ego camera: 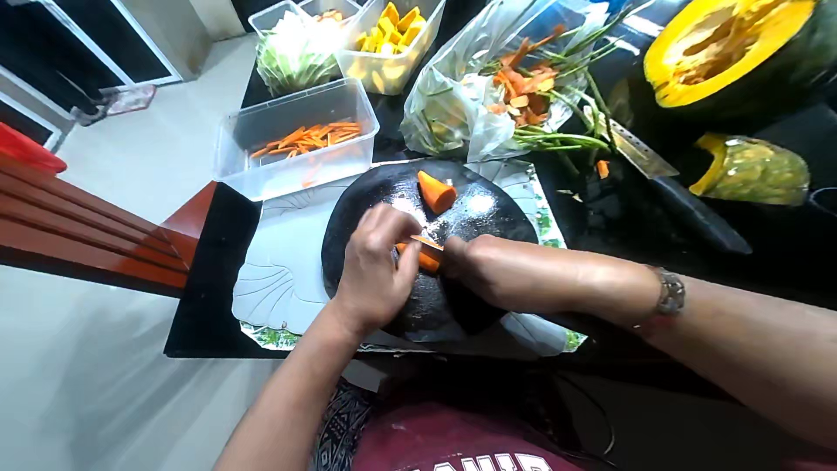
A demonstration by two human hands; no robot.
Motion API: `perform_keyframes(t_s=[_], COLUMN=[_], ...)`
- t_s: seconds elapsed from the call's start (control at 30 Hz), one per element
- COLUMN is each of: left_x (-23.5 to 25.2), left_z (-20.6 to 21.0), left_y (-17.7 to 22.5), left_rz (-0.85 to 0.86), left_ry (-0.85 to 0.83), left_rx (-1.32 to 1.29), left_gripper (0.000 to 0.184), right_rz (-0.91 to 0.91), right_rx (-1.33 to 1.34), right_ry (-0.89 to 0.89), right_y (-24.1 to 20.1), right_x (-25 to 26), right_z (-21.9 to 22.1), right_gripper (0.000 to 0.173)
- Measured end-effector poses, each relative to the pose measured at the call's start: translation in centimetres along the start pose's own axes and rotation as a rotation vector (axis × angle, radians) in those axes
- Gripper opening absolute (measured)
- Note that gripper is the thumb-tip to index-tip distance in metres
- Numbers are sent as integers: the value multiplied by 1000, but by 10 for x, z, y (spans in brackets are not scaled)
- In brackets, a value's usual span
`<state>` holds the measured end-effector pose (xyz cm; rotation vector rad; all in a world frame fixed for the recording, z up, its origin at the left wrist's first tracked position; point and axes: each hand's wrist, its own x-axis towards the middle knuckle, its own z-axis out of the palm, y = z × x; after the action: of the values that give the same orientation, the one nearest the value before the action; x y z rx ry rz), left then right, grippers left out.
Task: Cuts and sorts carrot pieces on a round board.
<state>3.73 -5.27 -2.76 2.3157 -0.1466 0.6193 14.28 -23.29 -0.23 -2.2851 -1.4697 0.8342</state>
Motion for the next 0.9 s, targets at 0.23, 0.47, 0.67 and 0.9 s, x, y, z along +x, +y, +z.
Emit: perform_keyframes(t_s=[0.23, 0.47, 0.67, 0.9], left_x=[-18, -14, -10, -14], left_z=[16, 15, 14, 11], left_y=[-13, -10, -7, -2], left_rz=[99, 156, 165, 173], left_ry=[-42, -114, -219, -224], left_rx=[20, 29, 166, 138], left_gripper=[9, 16, 17, 16], right_rz=[133, 126, 155, 228], right_rx=[217, 133, 74, 524], right_ry=[-48, 92, 138, 118], right_y=[-1, 7, 15, 18], right_x=[-6, -6, -12, -33], right_z=[-3, 10, 7, -9], right_gripper=[17, 14, 20, 6])
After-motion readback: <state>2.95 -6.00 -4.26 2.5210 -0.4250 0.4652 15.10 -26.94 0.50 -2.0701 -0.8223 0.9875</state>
